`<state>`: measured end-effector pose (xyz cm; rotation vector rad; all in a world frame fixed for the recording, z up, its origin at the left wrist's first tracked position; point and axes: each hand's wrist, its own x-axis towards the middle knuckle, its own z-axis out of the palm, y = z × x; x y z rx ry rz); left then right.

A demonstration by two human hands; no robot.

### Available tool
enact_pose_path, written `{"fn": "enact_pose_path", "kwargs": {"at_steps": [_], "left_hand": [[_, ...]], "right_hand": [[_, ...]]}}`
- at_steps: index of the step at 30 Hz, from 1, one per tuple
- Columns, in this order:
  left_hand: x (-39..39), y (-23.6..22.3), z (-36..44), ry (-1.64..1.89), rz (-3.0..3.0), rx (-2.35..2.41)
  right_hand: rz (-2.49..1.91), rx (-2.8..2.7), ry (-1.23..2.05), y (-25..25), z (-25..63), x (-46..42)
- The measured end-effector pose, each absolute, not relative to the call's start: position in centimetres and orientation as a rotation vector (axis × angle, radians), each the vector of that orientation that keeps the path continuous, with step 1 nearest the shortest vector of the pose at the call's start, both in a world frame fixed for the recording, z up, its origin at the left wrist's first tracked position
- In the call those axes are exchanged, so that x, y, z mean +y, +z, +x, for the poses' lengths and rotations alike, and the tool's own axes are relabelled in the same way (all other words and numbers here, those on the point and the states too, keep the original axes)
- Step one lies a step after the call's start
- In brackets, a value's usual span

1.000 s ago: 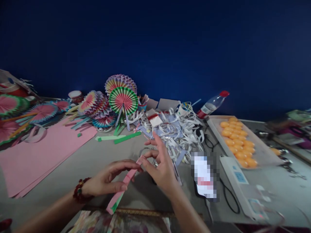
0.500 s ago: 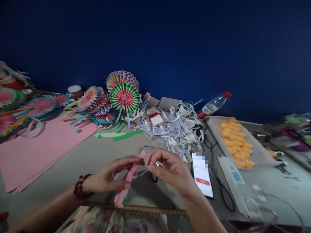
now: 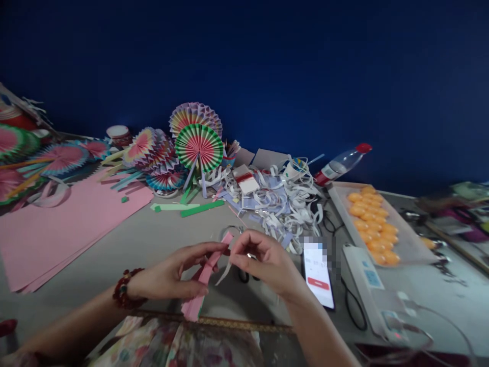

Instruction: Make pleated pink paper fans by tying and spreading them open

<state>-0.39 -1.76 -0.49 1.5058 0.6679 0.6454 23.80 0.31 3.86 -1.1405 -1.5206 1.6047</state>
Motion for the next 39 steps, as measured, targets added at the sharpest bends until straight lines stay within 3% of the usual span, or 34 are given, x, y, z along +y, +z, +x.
{"fn": "enact_pose_path", "kwargs": {"at_steps": [13, 39], "left_hand": [[-1.8, -1.0, 0.5, 0.662, 1.192, 0.493], [-1.8, -1.1, 0.8, 0.702, 1.197, 0.455]], "right_hand": [[-1.201, -1.501, 1.402, 2.4, 22.7, 0.4], [-1.284, -1.591, 1.129, 0.9, 22.2, -0.3]]}}
